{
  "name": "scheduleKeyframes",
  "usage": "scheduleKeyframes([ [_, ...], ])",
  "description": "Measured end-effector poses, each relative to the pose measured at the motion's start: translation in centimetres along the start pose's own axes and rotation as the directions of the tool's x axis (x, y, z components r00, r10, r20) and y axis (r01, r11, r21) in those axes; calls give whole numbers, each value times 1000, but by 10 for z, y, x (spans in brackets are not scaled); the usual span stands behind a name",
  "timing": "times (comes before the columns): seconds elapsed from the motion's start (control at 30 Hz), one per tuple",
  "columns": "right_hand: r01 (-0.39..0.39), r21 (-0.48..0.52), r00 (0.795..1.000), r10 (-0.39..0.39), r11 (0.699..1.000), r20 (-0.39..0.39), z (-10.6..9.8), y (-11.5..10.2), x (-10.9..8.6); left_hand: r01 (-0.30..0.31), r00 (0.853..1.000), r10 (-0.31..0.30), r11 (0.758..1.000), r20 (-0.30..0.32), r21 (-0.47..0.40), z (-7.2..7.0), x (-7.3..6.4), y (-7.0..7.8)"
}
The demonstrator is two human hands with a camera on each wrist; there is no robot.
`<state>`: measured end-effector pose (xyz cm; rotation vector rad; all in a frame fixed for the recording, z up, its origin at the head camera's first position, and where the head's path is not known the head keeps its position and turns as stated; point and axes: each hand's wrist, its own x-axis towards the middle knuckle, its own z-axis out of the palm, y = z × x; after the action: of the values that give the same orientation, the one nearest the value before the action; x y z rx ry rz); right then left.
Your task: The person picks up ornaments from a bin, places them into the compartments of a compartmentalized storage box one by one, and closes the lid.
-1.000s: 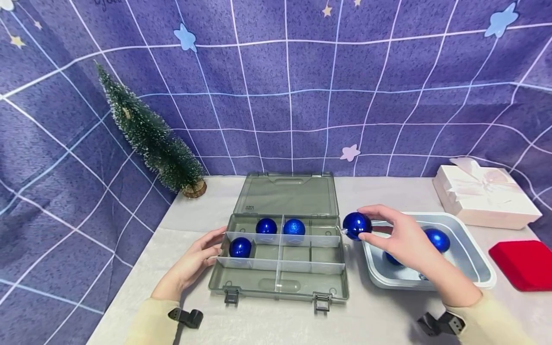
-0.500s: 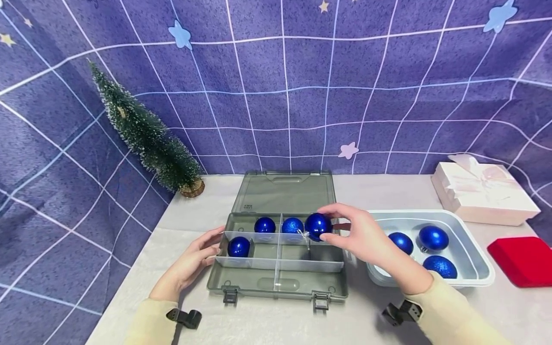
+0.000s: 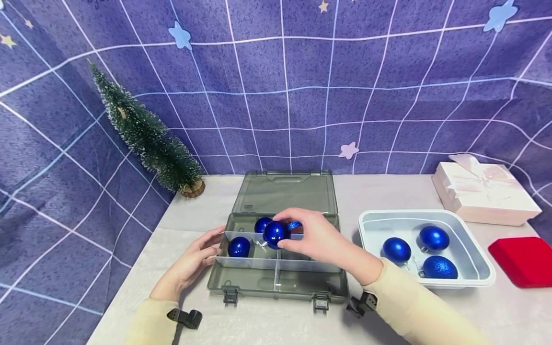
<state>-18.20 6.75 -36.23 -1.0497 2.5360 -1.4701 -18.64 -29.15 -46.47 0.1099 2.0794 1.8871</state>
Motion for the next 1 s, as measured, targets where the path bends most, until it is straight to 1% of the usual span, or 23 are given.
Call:
scheduleKeyframes([
  [0.17,6,-50,999,-3,999,52,17,5,11,1,1000,-1,1000,0,1,0,-1,0],
  [0.33,-5,-72,997,11,997,81,30,10,19,-1,1000,1,1000,2,-6,0,-1,0],
  [0.63,5,-141,995,9,990,95,43,21,28,0,1000,0,1000,2,-3,1,-1,1],
  [0.9,28,-223,996,-8,974,92,50,26,28,-11,1000,11,1000,6,-9,2,1,1],
  [1.0,23,-234,996,-2,972,88,52,27,29,-16,1000,16,1000,6,-10,2,1,1],
])
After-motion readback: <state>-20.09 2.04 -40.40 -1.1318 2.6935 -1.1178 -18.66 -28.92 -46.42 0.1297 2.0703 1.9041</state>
